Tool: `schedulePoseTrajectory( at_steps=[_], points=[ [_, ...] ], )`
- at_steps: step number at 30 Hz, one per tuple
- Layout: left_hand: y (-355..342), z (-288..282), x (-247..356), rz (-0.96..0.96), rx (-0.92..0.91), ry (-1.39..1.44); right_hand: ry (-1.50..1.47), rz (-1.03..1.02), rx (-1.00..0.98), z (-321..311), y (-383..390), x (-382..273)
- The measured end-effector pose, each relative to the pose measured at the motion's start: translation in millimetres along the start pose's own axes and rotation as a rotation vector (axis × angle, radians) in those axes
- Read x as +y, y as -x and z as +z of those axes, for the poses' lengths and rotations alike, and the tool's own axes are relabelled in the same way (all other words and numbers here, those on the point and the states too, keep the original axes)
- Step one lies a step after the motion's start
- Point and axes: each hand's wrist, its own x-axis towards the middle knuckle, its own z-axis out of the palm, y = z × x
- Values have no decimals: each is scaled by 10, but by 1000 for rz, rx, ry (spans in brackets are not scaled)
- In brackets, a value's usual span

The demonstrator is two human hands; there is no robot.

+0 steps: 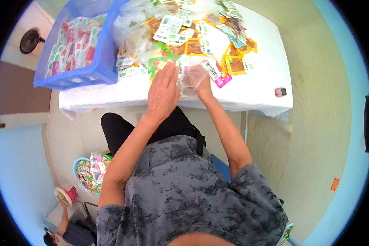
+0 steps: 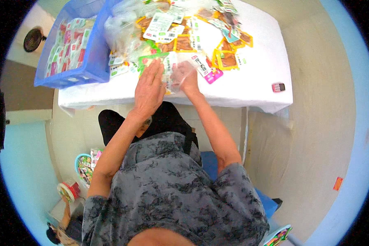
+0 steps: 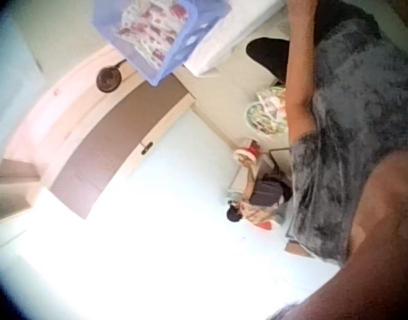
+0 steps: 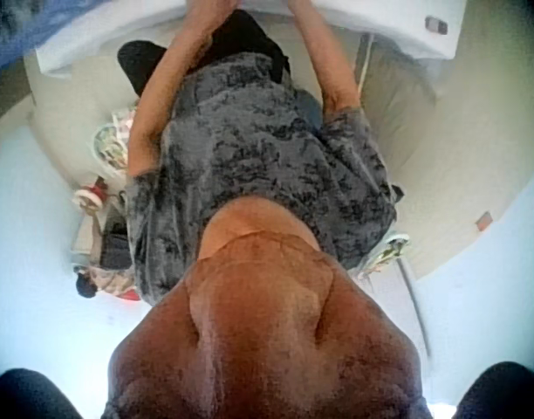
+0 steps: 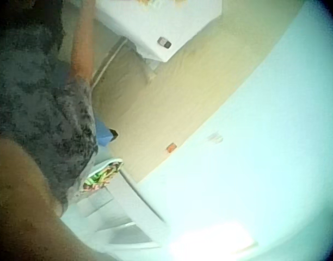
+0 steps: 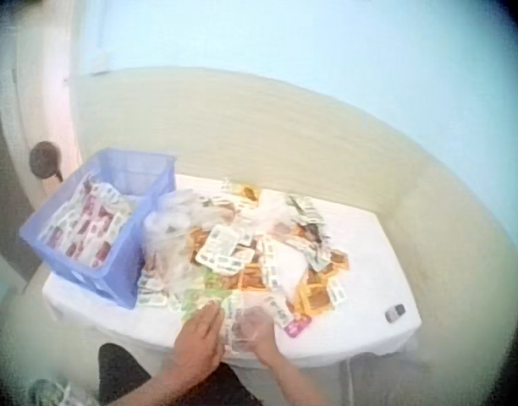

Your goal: The person stands at a table covered with a white cloth and sorts small, individually wrapped snack packets. They pick up packets from a pile on the table, place them into clear plastic bags, and then transfer the filled bags into a blue plastic crate. The process is repetitive, involving continuous picking, bagging, and placing of the snack items.

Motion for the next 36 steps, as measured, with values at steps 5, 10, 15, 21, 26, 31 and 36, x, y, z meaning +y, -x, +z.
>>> schedulePoseTrajectory(
  at_steps=[5,10,15,21,26,31,36],
  points=[
    [66,212,-112,2,-159,-140,225,-344,107,15,-251,275],
    [44,252,-106,4,-201,-195,96,-218,124,-227,-160,355],
    [64,267,-110,-27,-203,-216,110,-167,303,-486,424,-21],
    [67,261,-117,22,-172,-213,1054,-94,563,-1119,380,12],
    [72,249,-134,50,-163,-207,1121,10,457,-1044,281,-152],
    [99,221,-180,80,-167,-189,416,-143,464,-1053,89,324],
    [84,178,-198,46,-129,-137,-208,-194,527,-1045,258,111]
  ],
)
